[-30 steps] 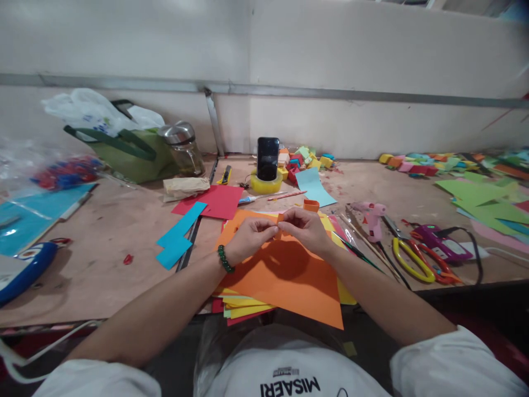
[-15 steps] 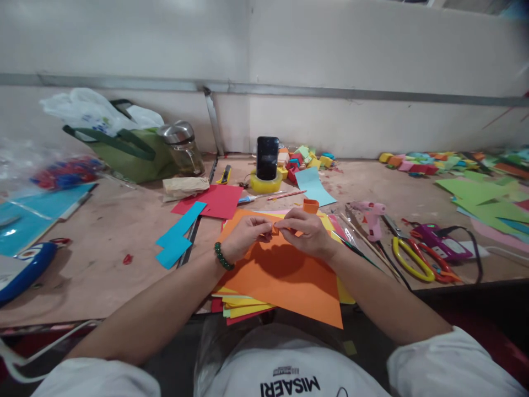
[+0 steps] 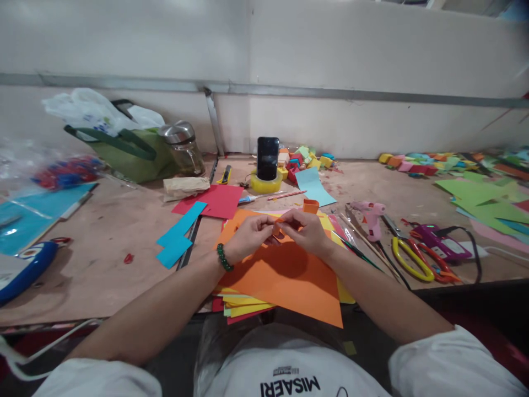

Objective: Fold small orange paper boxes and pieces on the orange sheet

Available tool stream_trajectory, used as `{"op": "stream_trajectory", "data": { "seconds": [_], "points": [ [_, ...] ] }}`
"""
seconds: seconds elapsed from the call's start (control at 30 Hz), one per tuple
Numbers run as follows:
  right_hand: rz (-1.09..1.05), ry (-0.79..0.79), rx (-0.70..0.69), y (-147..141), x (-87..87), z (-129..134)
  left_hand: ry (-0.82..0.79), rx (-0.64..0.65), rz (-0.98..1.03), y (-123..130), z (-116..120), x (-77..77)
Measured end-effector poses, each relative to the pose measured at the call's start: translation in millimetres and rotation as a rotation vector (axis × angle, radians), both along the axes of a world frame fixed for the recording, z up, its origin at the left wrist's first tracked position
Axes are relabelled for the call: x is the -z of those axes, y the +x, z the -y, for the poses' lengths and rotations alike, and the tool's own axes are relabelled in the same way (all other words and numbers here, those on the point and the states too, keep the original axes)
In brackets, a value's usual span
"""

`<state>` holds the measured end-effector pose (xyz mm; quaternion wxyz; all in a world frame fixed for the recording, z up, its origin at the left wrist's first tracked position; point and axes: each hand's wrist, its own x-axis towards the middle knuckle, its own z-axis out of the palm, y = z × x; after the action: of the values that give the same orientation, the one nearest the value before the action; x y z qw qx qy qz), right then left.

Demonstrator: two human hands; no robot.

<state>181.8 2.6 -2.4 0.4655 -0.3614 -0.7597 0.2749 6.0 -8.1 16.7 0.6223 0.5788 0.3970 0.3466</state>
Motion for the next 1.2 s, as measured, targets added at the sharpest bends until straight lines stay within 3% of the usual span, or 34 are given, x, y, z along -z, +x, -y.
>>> {"op": "stream_trajectory", "data": {
  "seconds": [0.17,0.27,0.6,0.97,1.2],
  "points": [
    [-0.101,-0.136,0.012,-1.5,-1.1,-2.3,-0.075,0.0,0.093,-1.0,-3.0,2.9],
    [-0.13,-0.141,0.046,-2.2,-0.2,-1.9,-0.082,-0.028,0.109,0.3,-3.1,3.8],
    [0.127,0.285,0.021,0.3,1.8,-1.6,-0.133,-0.088,0.167,1.1,-2.6,1.2],
    [0.301,0.469,-0.094,5.9,1.3,-5.1,-0.131,-0.131,0.091,0.7,-3.8,-1.5],
    [0.245,0.483,-0.091,5.7,-0.4,-4.9,-0.152,-0.122,0.108,-1.1,-4.3,-2.2]
  ]
}}
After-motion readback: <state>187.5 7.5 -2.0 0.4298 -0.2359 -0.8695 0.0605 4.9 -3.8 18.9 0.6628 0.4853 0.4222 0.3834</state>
